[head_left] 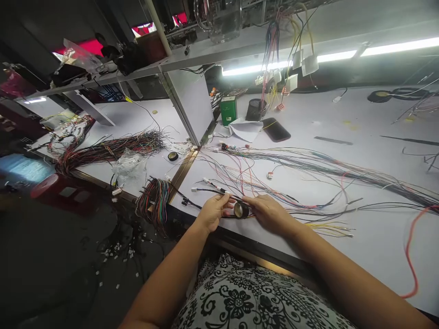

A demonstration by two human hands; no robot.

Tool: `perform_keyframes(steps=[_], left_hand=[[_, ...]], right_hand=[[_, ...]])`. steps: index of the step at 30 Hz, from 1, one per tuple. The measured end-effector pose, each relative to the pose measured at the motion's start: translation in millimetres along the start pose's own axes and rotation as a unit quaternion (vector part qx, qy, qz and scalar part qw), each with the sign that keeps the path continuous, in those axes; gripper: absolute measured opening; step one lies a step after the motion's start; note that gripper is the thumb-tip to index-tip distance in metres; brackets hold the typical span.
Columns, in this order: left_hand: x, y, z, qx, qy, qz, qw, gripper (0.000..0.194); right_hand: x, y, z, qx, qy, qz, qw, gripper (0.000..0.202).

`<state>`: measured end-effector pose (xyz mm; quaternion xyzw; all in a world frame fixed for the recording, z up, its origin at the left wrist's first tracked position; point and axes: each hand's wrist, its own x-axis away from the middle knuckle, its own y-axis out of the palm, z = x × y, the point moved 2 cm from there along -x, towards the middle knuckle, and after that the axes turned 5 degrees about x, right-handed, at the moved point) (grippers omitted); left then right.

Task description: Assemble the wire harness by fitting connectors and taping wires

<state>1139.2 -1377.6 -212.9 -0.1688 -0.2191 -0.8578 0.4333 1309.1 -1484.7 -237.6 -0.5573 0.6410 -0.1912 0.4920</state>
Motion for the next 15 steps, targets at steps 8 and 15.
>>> perform_keyframes(steps=[8, 15], left_hand=[[6.8, 17.1, -0.2, -0.226, 0.166, -0.034, 0.959, 0.029], [5.9, 32.6, 1.1, -0.127, 0.129, -0.058, 0.982, 0.030]], right_hand=[[19.2, 0.1, -5.8, 0.046, 0.011, -0.018, 0.999, 0.048], [11.9, -14.2, -17.8, 0.052, -0.009, 0.052, 0.997, 0.041]])
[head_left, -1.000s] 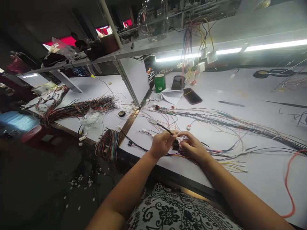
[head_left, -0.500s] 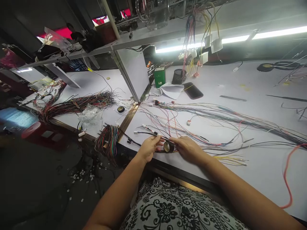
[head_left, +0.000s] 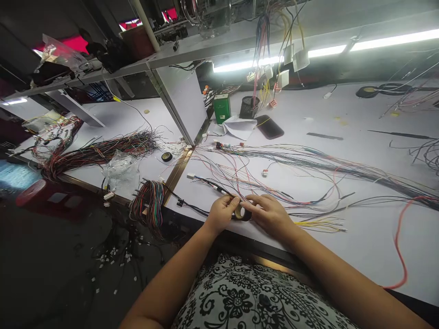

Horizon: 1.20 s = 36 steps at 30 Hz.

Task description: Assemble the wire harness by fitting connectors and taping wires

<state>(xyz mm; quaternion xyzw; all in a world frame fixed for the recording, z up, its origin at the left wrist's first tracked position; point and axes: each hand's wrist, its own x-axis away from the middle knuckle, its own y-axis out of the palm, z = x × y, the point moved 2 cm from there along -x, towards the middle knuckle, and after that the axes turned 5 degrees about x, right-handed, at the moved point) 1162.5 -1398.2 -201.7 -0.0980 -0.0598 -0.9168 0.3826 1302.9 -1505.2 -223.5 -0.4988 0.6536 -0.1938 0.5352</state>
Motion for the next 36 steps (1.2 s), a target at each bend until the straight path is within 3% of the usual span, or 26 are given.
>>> perform_keyframes(steps=[2, 5, 7, 9, 11, 14, 20, 22, 24, 26, 27, 31, 36], left_hand=[[1.5, 4.6, -3.2, 0.067, -0.023, 0.010, 0.997, 0.031], [5.6, 7.1, -8.7, 0.148, -0.024, 0.039, 0.988, 0.030], [8.5, 4.9, -10.6, 0.170, -0.014, 0.057, 0.984, 0.030], [10.8, 0.8, -11.3, 0.170, -0.022, 0.064, 0.983, 0.031], [12.0, -3.5, -11.7, 0.155, -0.053, 0.061, 0.985, 0.033], [11.7, -5.8, -13.9, 0.120, -0.096, 0.044, 0.987, 0.037], [7.1, 2.3, -21.2, 0.118, -0.071, 0.076, 0.988, 0.032], [5.7, 4.9, -22.3, 0.126, -0.062, 0.095, 0.985, 0.032], [4.5, 7.0, -22.3, 0.131, -0.055, 0.107, 0.984, 0.032], [3.6, 8.8, -22.1, 0.131, -0.051, 0.111, 0.984, 0.030], [3.3, 9.7, -22.2, 0.131, -0.048, 0.115, 0.983, 0.030], [2.8, 13.1, -24.2, 0.119, -0.015, 0.133, 0.984, 0.024], [1.4, 14.2, -30.5, 0.124, -0.002, 0.150, 0.981, 0.019]], right_hand=[[-2.4, 1.4, -1.5, -0.041, 0.042, 0.012, 0.998, 0.039], [-3.9, 5.5, 4.8, -0.146, 0.211, -0.006, 0.966, 0.035], [-7.6, 7.4, 11.5, -0.197, 0.312, -0.073, 0.926, 0.031], [-16.6, 6.7, 16.7, -0.212, 0.336, -0.153, 0.905, 0.028], [-28.4, 3.8, 20.1, -0.196, 0.321, -0.193, 0.906, 0.025], [-41.8, 1.3, 21.7, -0.177, 0.302, -0.201, 0.915, 0.024], [-40.1, 0.2, 24.9, -0.152, 0.286, -0.195, 0.926, 0.046], [-40.4, -8.4, 23.8, -0.116, 0.211, -0.149, 0.959, 0.046], [-43.8, -20.1, 16.8, -0.079, 0.092, -0.119, 0.986, 0.047], [-49.5, -29.1, 6.2, -0.052, 0.006, -0.153, 0.987, 0.043], [-53.1, -31.2, 1.2, -0.031, -0.004, -0.193, 0.981, 0.037], [-69.6, -27.0, -9.8, 0.086, 0.090, -0.326, 0.937, 0.023], [-86.0, -14.4, -12.2, 0.135, 0.117, -0.379, 0.908, 0.014]])
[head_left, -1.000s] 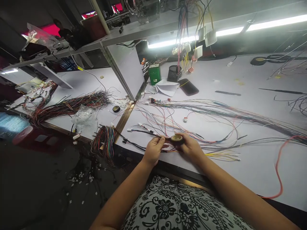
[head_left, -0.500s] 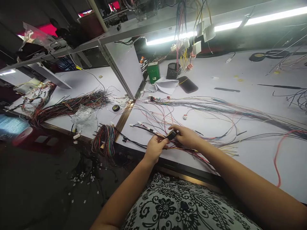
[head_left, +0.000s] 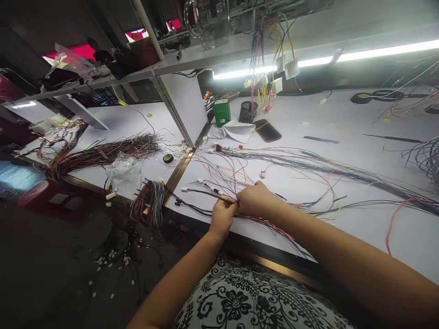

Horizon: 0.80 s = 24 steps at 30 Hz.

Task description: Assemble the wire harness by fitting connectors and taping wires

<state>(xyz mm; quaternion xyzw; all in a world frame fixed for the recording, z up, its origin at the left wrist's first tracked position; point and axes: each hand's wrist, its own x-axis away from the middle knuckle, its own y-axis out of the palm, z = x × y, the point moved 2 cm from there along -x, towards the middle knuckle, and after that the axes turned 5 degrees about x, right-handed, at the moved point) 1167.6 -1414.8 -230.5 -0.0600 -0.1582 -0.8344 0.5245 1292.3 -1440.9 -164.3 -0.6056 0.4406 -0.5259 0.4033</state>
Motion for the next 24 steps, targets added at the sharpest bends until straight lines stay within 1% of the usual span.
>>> perform_keyframes(steps=[3, 7, 9, 11, 12, 13, 14, 15, 16, 17, 18, 19, 20, 21, 22, 23, 24], left_hand=[[-1.2, -1.1, -1.6, 0.001, -0.013, -0.004, 1.000, 0.020], [-1.2, -1.6, -0.7, -0.009, -0.033, -0.023, 0.999, 0.022], [-0.8, -1.5, 0.9, -0.017, -0.032, -0.024, 0.999, 0.021], [-0.3, -1.3, 3.2, -0.023, -0.026, -0.018, 0.999, 0.020], [0.1, -1.3, 4.4, -0.026, -0.023, -0.013, 0.999, 0.020], [0.5, -1.2, 5.6, -0.029, -0.021, -0.007, 0.999, 0.019], [0.8, -1.1, 6.5, -0.032, -0.020, -0.001, 0.999, 0.020], [1.0, -1.0, 7.2, -0.033, -0.021, 0.005, 0.999, 0.021], [1.0, -0.8, 7.5, -0.032, -0.024, 0.008, 0.999, 0.022], [0.7, -0.4, 7.4, -0.029, -0.029, 0.008, 0.999, 0.024], [0.1, 0.1, 7.2, -0.025, -0.037, 0.005, 0.999, 0.027], [-0.7, 0.4, 6.9, -0.020, -0.045, 0.002, 0.999, 0.030], [-1.8, 0.5, 6.9, -0.016, -0.055, -0.001, 0.998, 0.034], [-2.8, 0.0, 7.3, -0.012, -0.064, -0.004, 0.998, 0.038], [-3.8, -1.2, 8.5, -0.009, -0.071, -0.004, 0.997, 0.042], [-4.5, -3.4, 10.3, -0.005, -0.080, -0.006, 0.997, 0.046], [-4.7, -6.6, 12.9, -0.002, -0.092, -0.013, 0.996, 0.049]], right_hand=[[-1.6, -0.4, 2.9, 0.017, 0.001, -0.004, 1.000, 0.012], [1.6, 6.6, 8.1, 0.027, -0.022, 0.028, 0.999, 0.014], [7.6, 9.2, 2.8, 0.030, -0.033, 0.050, 0.998, 0.017], [23.3, 4.9, -10.4, 0.036, -0.040, 0.074, 0.996, 0.020], [35.8, -1.1, -19.2, 0.033, -0.065, 0.095, 0.993, 0.021], [51.1, -9.0, -27.5, 0.023, -0.106, 0.119, 0.987, 0.022], [68.2, -18.6, -33.4, 0.003, -0.166, 0.155, 0.974, 0.023], [85.8, -28.5, -35.2, -0.032, -0.251, 0.200, 0.947, 0.022], [100.7, -36.4, -29.6, -0.066, -0.304, 0.225, 0.923, 0.022], [111.1, -42.2, -15.7, -0.093, -0.305, 0.268, 0.909, 0.026], [116.2, -44.5, 5.9, -0.108, -0.255, 0.325, 0.904, 0.030], [116.0, -41.8, 32.7, -0.098, -0.174, 0.359, 0.912, 0.031], [112.1, -34.4, 61.7, -0.071, -0.087, 0.371, 0.922, 0.032], [105.9, -23.1, 90.1, -0.041, -0.012, 0.358, 0.933, 0.039], [99.3, -9.7, 114.8, -0.005, 0.038, 0.341, 0.939, 0.046], [93.2, 4.7, 133.3, 0.031, 0.053, 0.313, 0.948, 0.049], [89.1, 18.2, 145.4, 0.062, 0.066, 0.295, 0.951, 0.048]])
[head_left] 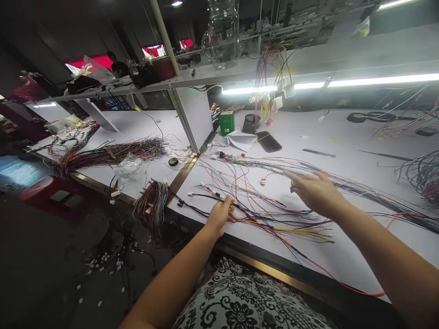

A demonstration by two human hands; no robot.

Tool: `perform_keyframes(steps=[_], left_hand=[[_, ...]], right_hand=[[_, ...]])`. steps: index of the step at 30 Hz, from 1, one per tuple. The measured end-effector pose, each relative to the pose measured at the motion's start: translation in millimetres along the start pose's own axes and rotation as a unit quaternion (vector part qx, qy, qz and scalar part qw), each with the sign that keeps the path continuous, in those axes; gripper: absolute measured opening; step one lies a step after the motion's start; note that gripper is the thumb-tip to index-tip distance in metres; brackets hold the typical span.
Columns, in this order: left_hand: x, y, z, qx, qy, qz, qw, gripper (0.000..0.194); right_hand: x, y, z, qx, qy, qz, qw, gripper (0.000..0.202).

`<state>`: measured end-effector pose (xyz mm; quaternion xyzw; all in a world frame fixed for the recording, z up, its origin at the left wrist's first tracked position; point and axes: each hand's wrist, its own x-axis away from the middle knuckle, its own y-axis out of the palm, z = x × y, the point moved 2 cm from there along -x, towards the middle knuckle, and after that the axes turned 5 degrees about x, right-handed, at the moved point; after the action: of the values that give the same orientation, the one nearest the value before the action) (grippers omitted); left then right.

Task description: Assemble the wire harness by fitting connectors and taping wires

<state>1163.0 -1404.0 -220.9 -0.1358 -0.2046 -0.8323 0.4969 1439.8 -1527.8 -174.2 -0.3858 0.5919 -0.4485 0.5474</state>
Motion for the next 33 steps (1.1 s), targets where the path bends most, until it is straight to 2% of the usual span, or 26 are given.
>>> perform_keyframes(steps=[2, 4, 5, 6, 7, 8, 10, 11, 13, 15, 16, 20, 24, 28, 33], left_hand=[[3.1, -9.3, 6.6, -0.024, -0.038, -0.033, 0.998, 0.055], [9.5, -20.5, 14.5, -0.113, -0.083, -0.090, 0.986, 0.058], [13.4, -26.0, 19.3, -0.183, -0.083, -0.111, 0.973, 0.058], [16.9, -30.6, 25.0, -0.261, -0.050, -0.113, 0.957, 0.057], [20.0, -33.3, 31.1, -0.340, 0.012, -0.101, 0.935, 0.055], [22.7, -33.4, 36.9, -0.412, 0.097, -0.085, 0.902, 0.050], [26.4, -26.9, 43.5, -0.521, 0.266, -0.065, 0.808, 0.034], [26.3, -21.8, 43.0, -0.560, 0.322, -0.072, 0.760, 0.027], [21.6, -12.8, 37.0, -0.621, 0.366, -0.108, 0.684, 0.024], [13.4, -9.0, 30.8, -0.663, 0.366, -0.132, 0.640, 0.019], [9.5, -8.9, 29.1, -0.673, 0.362, -0.146, 0.628, 0.018], [3.8, -14.8, 31.2, -0.651, 0.376, -0.209, 0.625, 0.021], [13.5, -21.2, 26.7, -0.636, 0.404, -0.263, 0.602, 0.023], [20.6, -25.1, 15.2, -0.637, 0.374, -0.247, 0.627, 0.020], [10.1, -14.0, 11.0, -0.653, 0.364, -0.201, 0.633, 0.022]], right_hand=[[10.2, 17.4, 1.6, 0.032, 0.024, 0.014, 0.999, 0.044], [21.7, 19.6, -18.6, -0.010, 0.038, 0.056, 0.998, 0.039], [26.7, 18.0, -33.9, -0.050, 0.029, 0.069, 0.996, 0.037], [30.8, 16.3, -50.5, -0.090, 0.014, 0.072, 0.993, 0.036], [34.2, 15.4, -66.9, -0.120, -0.002, 0.066, 0.991, 0.035], [36.9, 15.7, -81.7, -0.135, -0.011, 0.056, 0.989, 0.034], [41.6, 20.1, -104.3, -0.141, -0.008, 0.037, 0.989, 0.034], [44.0, 23.4, -111.9, -0.139, -0.002, 0.032, 0.990, 0.035], [49.8, 30.1, -121.7, -0.137, 0.002, 0.021, 0.990, 0.038], [57.3, 35.1, -126.1, -0.132, -0.002, 0.013, 0.991, 0.042], [61.6, 37.0, -126.6, -0.130, -0.002, 0.010, 0.991, 0.044], [79.2, 43.2, -119.2, -0.139, 0.022, -0.006, 0.990, 0.044], [87.1, 43.9, -108.2, -0.143, 0.046, -0.018, 0.989, 0.040], [77.7, 36.2, -105.6, -0.126, 0.031, -0.023, 0.991, 0.046], [62.0, 36.9, -95.3, -0.123, -0.010, -0.003, 0.992, 0.028]])
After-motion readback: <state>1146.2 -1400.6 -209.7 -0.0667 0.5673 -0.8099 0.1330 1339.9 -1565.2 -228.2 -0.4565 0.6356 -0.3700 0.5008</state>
